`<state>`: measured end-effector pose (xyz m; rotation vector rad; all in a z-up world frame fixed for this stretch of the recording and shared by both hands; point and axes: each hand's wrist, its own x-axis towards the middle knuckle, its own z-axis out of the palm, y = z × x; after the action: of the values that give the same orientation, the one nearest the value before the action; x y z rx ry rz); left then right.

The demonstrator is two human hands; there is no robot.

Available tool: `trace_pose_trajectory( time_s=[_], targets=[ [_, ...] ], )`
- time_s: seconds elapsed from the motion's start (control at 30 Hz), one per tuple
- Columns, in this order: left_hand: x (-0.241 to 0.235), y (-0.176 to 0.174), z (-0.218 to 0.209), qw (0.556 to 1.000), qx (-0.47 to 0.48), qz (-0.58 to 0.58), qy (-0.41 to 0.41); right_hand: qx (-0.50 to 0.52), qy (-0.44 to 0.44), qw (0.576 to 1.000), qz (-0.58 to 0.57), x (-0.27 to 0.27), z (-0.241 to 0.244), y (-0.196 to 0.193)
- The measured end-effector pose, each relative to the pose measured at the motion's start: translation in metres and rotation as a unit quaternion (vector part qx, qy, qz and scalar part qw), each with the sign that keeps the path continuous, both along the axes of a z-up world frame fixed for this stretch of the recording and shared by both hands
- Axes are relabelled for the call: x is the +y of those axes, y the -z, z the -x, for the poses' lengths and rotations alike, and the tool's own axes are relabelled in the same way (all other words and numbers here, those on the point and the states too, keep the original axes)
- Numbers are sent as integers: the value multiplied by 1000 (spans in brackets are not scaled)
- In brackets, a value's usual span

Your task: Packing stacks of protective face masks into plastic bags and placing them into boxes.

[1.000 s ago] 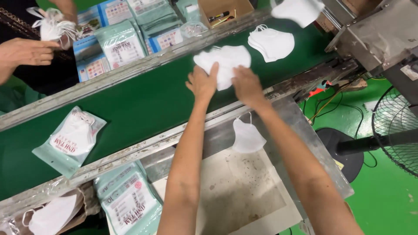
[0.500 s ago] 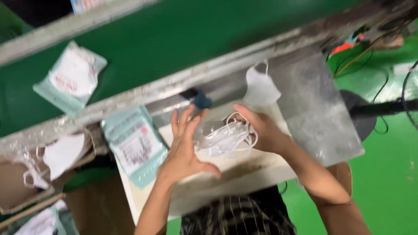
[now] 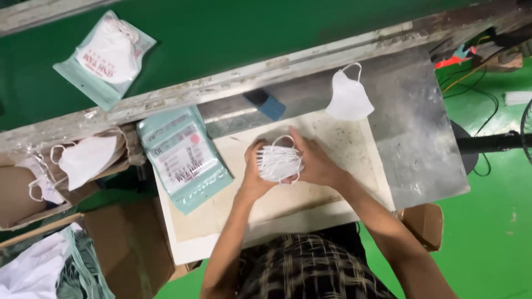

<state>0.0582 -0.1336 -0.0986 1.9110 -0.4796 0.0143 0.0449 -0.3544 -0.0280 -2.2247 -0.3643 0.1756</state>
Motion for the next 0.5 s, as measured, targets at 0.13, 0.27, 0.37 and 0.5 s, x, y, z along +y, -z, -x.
trace_pose_trajectory(
  time_s=[0.13,0.27,0.37,0.5],
  targets=[
    [-4,-57,3,991,-41,-113,52,28,17,996,-88,-1,1,19],
    [25,-21,21,990,141,13,18,115,43,954,-273,1,10,16],
    [54,1,50,950,286,116,-54,163,17,891,-423,-3,22,15],
    [87,21,82,956,290,39,-30,167,67,821,-542,1,31,26]
  ],
)
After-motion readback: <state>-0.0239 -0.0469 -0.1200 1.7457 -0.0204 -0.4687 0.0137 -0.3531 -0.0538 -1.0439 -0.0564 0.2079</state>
